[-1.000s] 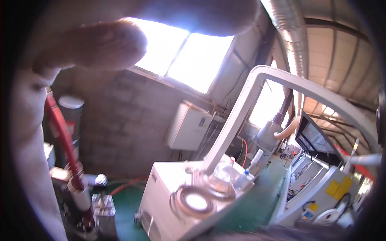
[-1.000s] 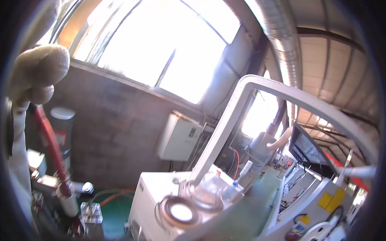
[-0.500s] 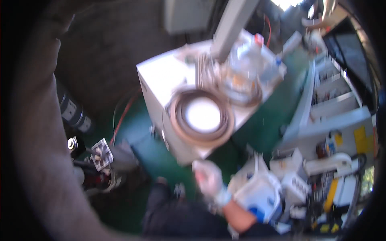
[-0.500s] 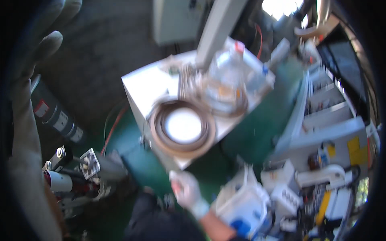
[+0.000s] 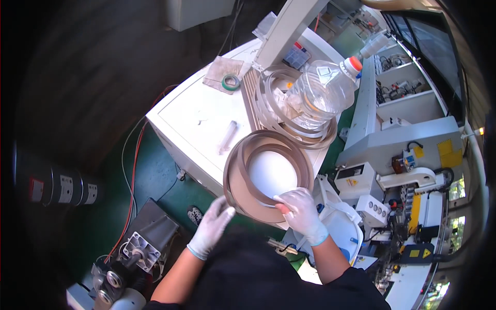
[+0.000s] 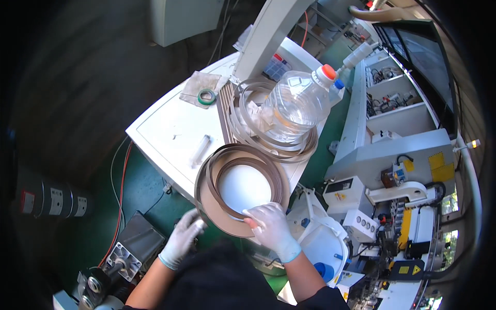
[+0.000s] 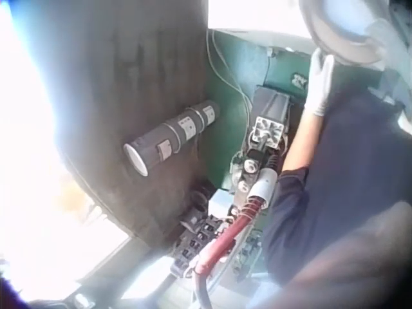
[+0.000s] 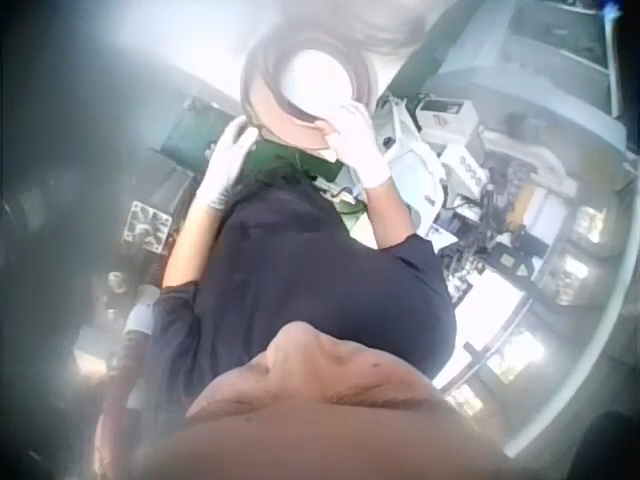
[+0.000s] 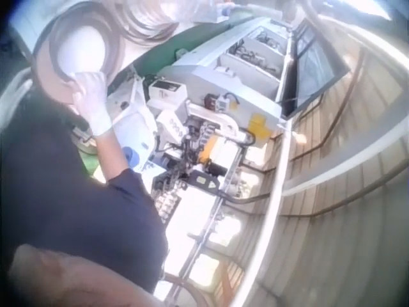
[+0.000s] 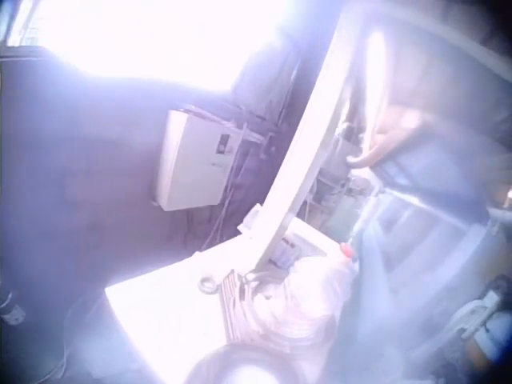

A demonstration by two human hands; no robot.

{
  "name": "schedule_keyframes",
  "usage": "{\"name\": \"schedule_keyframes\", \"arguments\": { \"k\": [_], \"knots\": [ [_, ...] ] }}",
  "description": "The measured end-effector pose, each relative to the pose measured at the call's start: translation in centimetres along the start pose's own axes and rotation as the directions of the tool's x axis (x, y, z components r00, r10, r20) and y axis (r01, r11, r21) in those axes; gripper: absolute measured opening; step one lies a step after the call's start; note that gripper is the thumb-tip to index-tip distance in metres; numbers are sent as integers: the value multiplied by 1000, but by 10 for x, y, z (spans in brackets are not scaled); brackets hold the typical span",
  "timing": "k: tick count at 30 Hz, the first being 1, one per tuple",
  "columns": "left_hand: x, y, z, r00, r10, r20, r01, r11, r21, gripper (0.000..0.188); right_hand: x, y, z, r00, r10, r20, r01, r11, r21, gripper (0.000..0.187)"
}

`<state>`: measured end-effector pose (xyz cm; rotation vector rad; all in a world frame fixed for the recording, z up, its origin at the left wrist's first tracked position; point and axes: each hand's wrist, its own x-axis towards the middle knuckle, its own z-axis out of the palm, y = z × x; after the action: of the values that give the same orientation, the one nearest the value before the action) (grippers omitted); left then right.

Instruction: The person prepares a roll of edge banding material and feeds it into an industrial edge-banding machine.

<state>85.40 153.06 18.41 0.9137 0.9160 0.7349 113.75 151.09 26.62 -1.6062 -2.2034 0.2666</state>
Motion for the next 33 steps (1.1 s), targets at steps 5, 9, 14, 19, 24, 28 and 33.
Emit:
{"name": "schedule_keyframes", "arguments": {
  "k": [5,9,14,19,24,28,33],
  "knots": [
    [6,58,-21,972,-185,144,189,982,-16,27,22,-23,-14,991,118,-65,-108,985,132,21],
    [21,110,-19,979,-124,161,112,990,83,27,17,-17,-11,987,161,-1,-160,981,110,25],
    [45,107,-23,933,-339,118,337,941,43,26,18,-10,2,951,161,264,-141,986,-93,35],
    [48,109,-11,897,-428,114,425,904,51,38,11,0,4,940,101,325,-82,994,-71,25],
    [51,124,5,913,-354,205,385,913,-136,64,30,-3,-29,991,37,131,-46,997,65,20],
    [61,135,50,925,-307,222,379,758,-531,67,33,-7,-34,998,-19,60,12,993,117,20],
    [74,133,72,946,-322,-31,268,833,-485,26,30,-22,-24,946,-107,307,100,994,40,38]
  ]
}}
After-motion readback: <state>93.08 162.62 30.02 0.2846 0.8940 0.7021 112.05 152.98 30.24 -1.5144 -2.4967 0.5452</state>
